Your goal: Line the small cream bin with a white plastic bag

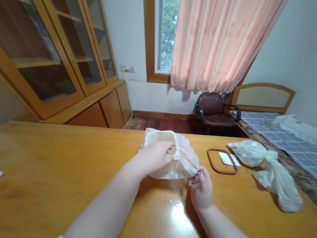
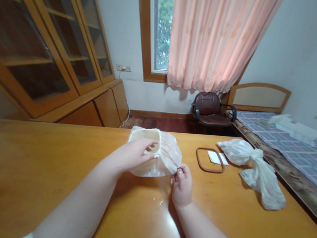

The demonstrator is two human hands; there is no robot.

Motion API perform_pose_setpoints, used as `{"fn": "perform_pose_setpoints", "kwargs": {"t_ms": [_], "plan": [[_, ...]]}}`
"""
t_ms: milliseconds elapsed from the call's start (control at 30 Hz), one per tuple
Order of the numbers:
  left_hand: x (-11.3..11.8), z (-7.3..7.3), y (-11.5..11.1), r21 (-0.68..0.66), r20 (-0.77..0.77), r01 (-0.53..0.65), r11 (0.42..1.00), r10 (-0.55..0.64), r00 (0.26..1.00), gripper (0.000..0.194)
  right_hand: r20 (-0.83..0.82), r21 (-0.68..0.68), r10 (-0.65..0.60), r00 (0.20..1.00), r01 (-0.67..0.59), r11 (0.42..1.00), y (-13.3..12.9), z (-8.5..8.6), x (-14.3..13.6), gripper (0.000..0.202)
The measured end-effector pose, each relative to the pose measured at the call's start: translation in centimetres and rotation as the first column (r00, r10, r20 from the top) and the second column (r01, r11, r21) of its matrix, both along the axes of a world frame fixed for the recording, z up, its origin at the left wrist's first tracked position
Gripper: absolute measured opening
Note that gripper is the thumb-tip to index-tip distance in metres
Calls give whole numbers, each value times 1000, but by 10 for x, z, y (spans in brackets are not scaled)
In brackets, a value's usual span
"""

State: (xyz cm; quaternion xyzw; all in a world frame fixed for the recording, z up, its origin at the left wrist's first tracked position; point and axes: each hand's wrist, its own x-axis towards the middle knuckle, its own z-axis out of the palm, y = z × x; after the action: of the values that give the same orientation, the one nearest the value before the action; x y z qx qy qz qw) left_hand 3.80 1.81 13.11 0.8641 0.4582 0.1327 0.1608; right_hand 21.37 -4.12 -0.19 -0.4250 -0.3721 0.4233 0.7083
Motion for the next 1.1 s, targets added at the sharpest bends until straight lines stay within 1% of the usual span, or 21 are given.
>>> {"fn": "perform_pose_setpoints", "kwargs": {"t_ms": [67,133,167,200,267,300,333,433,467,500,567,633,700,800,867,967,1100], "plan": [[1,2,-1,51,38,-1,999,-1,999,36,110,33,-91,990,88,996,-1,-3,-1,33],[2,2,-1,92,52,15,996,-20,998,32,286,104,-194,938,171,980,0,-6,-1,46],[2,1,0,106,53,27,994,-33,998,30,400,154,-251,881,206,967,1,-7,0,55],[3,0,0,116,51,42,992,-48,998,29,519,206,-308,797,233,950,3,-7,2,63],[4,-3,0,126,37,81,989,-86,996,27,700,316,-413,583,266,911,7,-5,7,70],[5,-5,1,129,30,98,987,-103,994,27,737,369,-462,493,278,887,9,-3,10,72],[5,-7,1,133,23,110,985,-114,993,27,746,418,-507,431,290,861,11,0,14,75],[8,-12,1,157,26,111,981,-116,993,24,707,551,-629,322,306,776,14,6,23,87],[8,-13,1,169,33,108,980,-115,993,23,698,589,-657,284,295,753,14,8,24,87],[9,-14,0,180,41,106,978,-115,992,23,699,619,-674,241,269,738,14,9,25,84],[10,-16,0,191,60,107,976,-120,991,27,707,660,-688,165,196,725,12,10,26,69],[11,-16,0,187,77,103,977,-120,990,32,705,684,-694,143,120,720,10,10,26,49],[12,-16,0,175,95,91,980,-108,990,37,697,700,-698,162,57,712,8,10,26,36],[12,-16,-1,166,110,60,984,-79,991,39,684,710,-696,216,17,704,5,11,27,34],[12,-16,-1,169,114,48,985,-67,991,37,676,719,-692,254,-20,695,2,12,26,35],[13,-15,-2,177,95,60,982,-77,992,27,690,709,-662,292,-91,699,0,14,25,33],[12,-13,0,200,46,101,975,-112,993,12,725,670,-613,315,-114,733,1,13,22,27]]}}
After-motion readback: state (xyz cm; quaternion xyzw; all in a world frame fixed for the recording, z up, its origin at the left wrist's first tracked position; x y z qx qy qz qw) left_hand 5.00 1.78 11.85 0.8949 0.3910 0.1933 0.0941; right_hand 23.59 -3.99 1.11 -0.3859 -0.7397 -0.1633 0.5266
